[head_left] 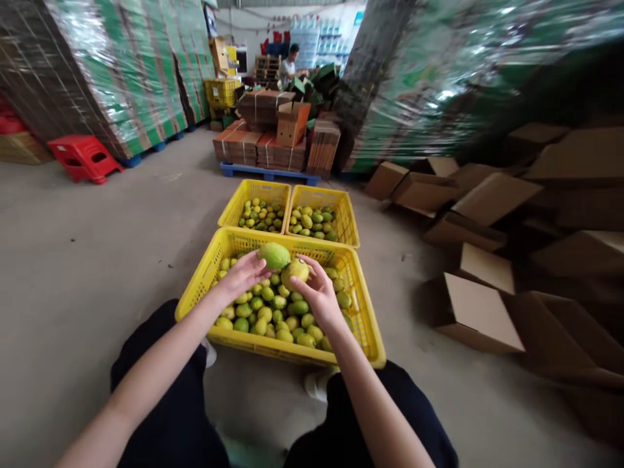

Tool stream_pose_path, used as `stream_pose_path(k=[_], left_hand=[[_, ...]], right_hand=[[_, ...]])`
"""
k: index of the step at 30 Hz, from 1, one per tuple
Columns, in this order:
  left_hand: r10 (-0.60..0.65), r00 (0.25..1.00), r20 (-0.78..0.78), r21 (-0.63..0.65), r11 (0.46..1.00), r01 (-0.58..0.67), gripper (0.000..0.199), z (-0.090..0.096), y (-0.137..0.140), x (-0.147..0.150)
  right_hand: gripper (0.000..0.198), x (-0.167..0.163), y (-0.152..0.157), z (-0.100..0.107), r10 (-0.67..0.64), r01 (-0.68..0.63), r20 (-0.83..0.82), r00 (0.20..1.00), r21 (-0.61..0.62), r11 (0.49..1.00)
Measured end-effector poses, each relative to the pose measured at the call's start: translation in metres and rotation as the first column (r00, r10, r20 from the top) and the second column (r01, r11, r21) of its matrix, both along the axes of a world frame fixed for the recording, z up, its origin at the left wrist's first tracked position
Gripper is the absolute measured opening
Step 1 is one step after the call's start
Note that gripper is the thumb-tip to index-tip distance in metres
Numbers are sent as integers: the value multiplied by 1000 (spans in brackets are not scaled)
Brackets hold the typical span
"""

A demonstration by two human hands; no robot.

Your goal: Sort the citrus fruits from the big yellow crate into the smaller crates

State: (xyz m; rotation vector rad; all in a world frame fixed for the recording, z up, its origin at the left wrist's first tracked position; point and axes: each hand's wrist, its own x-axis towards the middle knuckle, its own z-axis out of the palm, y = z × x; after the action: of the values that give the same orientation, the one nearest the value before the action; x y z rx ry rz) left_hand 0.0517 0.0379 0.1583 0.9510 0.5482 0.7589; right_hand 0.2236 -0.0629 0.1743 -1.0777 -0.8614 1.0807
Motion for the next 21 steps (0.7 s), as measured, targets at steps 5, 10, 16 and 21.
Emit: stream_pose_path(k=[5,10,16,21], left_hand=[[157,987,-34,188,971,-148,59,1,-11,4],[130,990,-48,239,964,-115,64,15,-12,-3],[88,995,-49,225,971,-75,67,24,-12,-2],[139,981,-139,315,945,-89,64,24,-11,3]], right_hand=[[52,-3,10,11,-106,94,102,989,120,988],[48,2,17,16,-116,58,205,972,267,962],[50,2,20,17,-183,72,291,939,355,932],[52,4,15,22,-217,124,256,942,334,934]])
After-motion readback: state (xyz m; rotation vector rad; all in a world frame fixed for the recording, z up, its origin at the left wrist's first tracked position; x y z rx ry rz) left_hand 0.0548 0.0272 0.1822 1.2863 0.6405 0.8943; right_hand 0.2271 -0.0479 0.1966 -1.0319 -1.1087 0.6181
